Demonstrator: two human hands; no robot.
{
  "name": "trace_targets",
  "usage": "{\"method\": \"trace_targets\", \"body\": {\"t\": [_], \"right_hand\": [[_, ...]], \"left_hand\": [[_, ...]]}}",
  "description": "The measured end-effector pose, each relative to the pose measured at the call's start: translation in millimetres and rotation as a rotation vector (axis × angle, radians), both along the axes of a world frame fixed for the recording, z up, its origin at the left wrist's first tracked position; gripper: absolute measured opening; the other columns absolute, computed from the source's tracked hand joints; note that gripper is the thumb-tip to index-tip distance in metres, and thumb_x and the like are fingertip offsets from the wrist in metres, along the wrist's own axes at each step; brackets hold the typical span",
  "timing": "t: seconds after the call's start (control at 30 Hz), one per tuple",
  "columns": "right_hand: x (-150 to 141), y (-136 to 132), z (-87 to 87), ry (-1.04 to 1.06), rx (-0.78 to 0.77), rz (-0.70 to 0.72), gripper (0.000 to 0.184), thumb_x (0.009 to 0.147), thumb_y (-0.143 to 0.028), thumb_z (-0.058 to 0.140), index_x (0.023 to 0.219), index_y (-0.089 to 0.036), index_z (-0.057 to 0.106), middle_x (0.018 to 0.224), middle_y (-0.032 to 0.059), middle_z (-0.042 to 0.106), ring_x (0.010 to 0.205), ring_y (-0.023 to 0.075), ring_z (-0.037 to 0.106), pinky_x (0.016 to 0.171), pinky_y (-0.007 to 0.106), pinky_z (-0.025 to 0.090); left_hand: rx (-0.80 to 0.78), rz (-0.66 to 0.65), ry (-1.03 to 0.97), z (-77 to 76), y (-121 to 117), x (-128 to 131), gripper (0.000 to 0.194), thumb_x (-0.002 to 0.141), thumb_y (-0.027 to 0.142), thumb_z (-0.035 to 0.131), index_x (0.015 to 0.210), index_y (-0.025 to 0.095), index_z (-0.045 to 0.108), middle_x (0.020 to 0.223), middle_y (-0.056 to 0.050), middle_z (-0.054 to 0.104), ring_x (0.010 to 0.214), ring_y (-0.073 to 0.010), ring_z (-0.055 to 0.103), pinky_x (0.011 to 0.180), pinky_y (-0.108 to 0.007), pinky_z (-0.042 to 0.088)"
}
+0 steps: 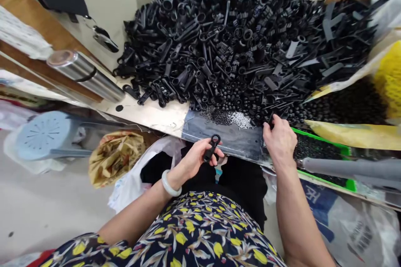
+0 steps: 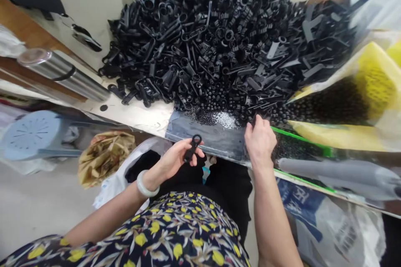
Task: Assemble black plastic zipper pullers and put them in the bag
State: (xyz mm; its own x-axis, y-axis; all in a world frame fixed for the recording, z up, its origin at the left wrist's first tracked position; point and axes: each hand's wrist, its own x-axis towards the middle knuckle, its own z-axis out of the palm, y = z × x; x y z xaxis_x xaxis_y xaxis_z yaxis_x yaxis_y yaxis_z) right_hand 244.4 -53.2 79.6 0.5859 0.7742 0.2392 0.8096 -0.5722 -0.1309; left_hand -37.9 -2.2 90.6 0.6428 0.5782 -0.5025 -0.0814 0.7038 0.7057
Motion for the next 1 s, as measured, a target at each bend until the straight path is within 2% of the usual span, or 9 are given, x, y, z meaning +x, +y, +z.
{"method": "trace_targets", "body": {"t": [0.2,0.33,0.4,0.43,0.53,0.6,0.67,0.77,1.0], "right_hand": [[8,7,1.5,0.038,0.047,-0.001,0.046,0.097,-0.034,0.053,0.14,-0.022,0.064,0.113,0.012,0.071,0.088,0.0267,0.066,0.079,0.038,0.049],[-2,2,14.1,0.101,0.276,0.041,0.045,0.095,-0.037,0.058,0.136,-0.019,0.068,0.109,0.0096,0.07,0.078,0.021,0.065,0.079,0.036,0.053],[-25,-6,24.5,0.215,0.389,0.17,0.042,0.097,-0.038,0.061,0.134,-0.019,0.069,0.103,0.0075,0.07,0.072,0.0182,0.064,0.077,0.034,0.055],[-40,-12,29.1,0.307,0.41,0.28,0.041,0.098,-0.038,0.062,0.135,-0.019,0.068,0.104,0.0071,0.07,0.073,0.0173,0.065,0.077,0.033,0.057],[-90,-31,34.2,0.507,0.329,0.586,0.036,0.103,-0.033,0.06,0.137,-0.022,0.067,0.102,0.0074,0.07,0.084,0.0197,0.069,0.079,0.033,0.059],[-117,-40,29.1,0.565,0.316,0.687,0.037,0.104,-0.027,0.058,0.14,-0.02,0.065,0.105,0.0099,0.07,0.087,0.0206,0.07,0.08,0.034,0.061],[-133,-44,21.2,0.587,0.335,0.719,0.036,0.105,-0.024,0.057,0.141,-0.019,0.064,0.105,0.0107,0.07,0.086,0.0207,0.071,0.079,0.034,0.062],[-140,-42,14.1,0.572,0.369,0.714,0.035,0.105,-0.022,0.059,0.139,-0.018,0.065,0.105,0.0113,0.071,0.086,0.0211,0.073,0.079,0.034,0.062],[-140,-36,16.3,0.517,0.388,0.684,0.034,0.104,-0.022,0.061,0.137,-0.017,0.067,0.109,0.0126,0.073,0.092,0.0225,0.075,0.087,0.035,0.064]], "left_hand": [[0.081,0.002,0.041,-3.0,0,4,0.031,0.086,0.036,0.072,0.106,0.012,0.069,0.077,-0.004,0.071,0.051,-0.0088,0.055,0.055,-0.023,0.039],[0.135,0.176,0.043,-5.3,1,6,0.032,0.088,0.037,0.072,0.11,0.015,0.066,0.075,0.0,0.068,0.056,-0.0085,0.053,0.059,-0.023,0.038],[0.134,0.252,0.027,-3.8,1,7,0.031,0.089,0.034,0.071,0.114,0.017,0.064,0.084,-0.001,0.071,0.067,-0.011,0.058,0.066,-0.024,0.043],[0.12,0.269,0.003,-1.9,1,8,0.03,0.09,0.032,0.069,0.116,0.018,0.063,0.09,-0.002,0.073,0.073,-0.0126,0.061,0.072,-0.026,0.046],[0.023,0.314,-0.1,7.1,0,12,0.028,0.089,0.026,0.063,0.116,0.018,0.064,0.103,-0.005,0.075,0.091,-0.0174,0.067,0.088,-0.03,0.05],[-0.038,0.343,-0.152,13.2,-2,15,0.028,0.089,0.024,0.06,0.115,0.018,0.064,0.105,-0.006,0.075,0.096,-0.0195,0.067,0.093,-0.032,0.05],[-0.077,0.346,-0.183,17.3,-3,17,0.029,0.089,0.024,0.059,0.116,0.018,0.064,0.107,-0.007,0.074,0.096,-0.0204,0.067,0.091,-0.034,0.052],[-0.104,0.327,-0.206,18.6,-7,18,0.03,0.089,0.025,0.06,0.118,0.019,0.062,0.106,-0.006,0.074,0.094,-0.0208,0.066,0.087,-0.035,0.053],[-0.091,0.333,-0.17,16.5,-15,20,0.034,0.086,0.025,0.066,0.12,0.019,0.064,0.115,-0.007,0.074,0.114,-0.0239,0.065,0.096,-0.035,0.051]]}}
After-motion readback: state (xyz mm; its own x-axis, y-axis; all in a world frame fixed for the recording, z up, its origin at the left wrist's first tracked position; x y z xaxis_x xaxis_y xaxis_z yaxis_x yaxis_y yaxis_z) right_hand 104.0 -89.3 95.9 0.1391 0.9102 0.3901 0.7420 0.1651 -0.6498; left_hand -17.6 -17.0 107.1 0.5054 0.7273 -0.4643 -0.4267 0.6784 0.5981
